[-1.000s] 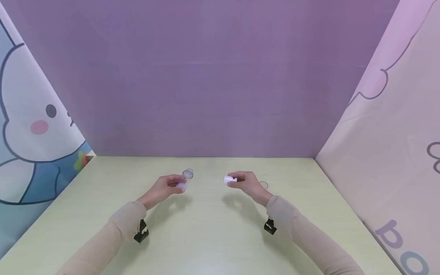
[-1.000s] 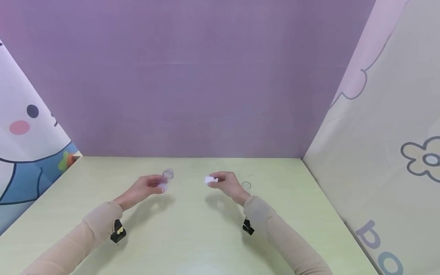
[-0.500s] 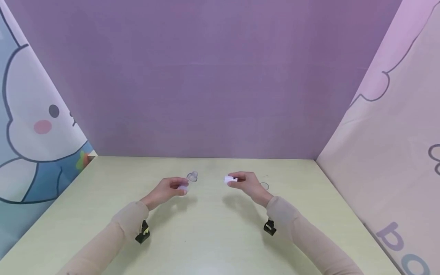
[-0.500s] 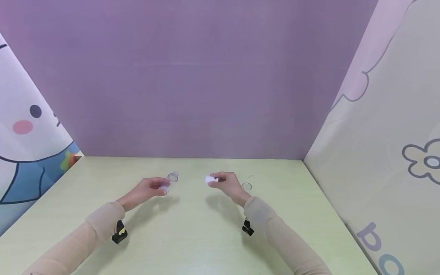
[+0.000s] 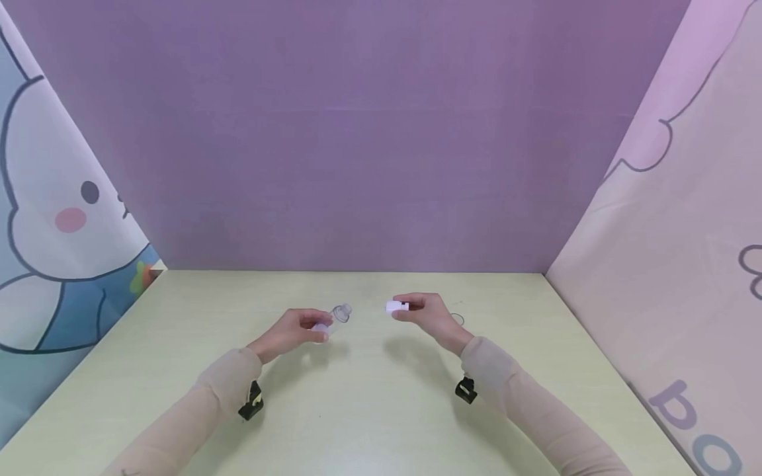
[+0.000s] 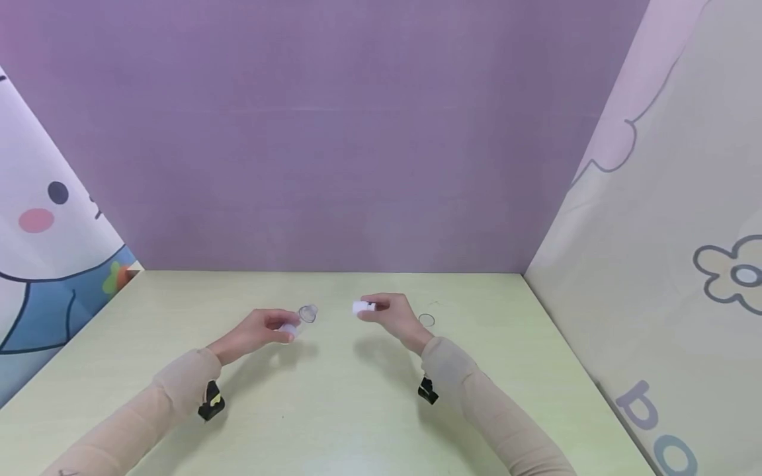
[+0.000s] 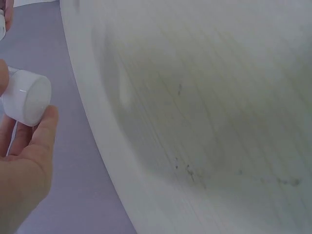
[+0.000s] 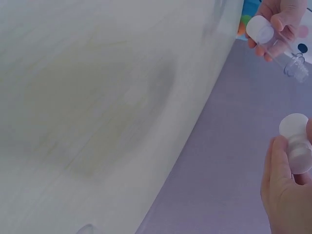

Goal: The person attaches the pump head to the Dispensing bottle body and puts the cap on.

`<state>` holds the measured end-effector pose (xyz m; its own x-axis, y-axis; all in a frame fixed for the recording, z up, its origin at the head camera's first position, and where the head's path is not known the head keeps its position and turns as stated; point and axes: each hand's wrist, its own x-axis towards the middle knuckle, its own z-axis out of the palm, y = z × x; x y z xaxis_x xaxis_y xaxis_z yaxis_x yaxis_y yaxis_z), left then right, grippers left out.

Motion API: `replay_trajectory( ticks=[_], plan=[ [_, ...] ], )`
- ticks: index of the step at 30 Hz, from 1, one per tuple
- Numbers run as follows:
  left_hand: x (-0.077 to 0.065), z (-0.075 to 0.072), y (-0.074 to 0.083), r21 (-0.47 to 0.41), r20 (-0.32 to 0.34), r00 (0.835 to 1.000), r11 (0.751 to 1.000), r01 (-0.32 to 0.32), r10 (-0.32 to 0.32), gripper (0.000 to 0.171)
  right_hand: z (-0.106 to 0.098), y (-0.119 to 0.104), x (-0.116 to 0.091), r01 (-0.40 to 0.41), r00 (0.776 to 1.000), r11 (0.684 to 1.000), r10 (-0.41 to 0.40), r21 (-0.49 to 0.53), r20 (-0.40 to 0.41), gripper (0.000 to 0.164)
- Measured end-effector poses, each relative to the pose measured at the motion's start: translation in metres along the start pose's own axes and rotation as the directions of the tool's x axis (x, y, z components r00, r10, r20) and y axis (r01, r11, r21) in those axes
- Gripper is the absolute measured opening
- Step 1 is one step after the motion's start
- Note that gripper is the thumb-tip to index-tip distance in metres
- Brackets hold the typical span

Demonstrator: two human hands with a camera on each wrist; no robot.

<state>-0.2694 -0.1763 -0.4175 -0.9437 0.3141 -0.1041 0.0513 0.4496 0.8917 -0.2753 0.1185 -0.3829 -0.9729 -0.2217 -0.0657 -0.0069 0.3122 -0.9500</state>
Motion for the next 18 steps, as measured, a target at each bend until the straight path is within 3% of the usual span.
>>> replay_trajectory(
  ticks=[11, 18],
  plan=[
    [0.0, 0.006, 0.004, -0.007, -0.011, 1.0, 1.0, -0.004, 0.003, 0.037, 0.009, -0.002, 0.0, 0.015, 0.999, 0.999, -0.014, 0.034, -0.032, 0.037],
    [-0.001, 0.009, 0.006, -0.02, -0.003, 1.0, 1.0, 0.001, -0.001, 0.038, 0.014, -0.005, 0.0, 0.036, 0.999, 0.999, -0.035, 0.034, -0.011, 0.038]
  ],
)
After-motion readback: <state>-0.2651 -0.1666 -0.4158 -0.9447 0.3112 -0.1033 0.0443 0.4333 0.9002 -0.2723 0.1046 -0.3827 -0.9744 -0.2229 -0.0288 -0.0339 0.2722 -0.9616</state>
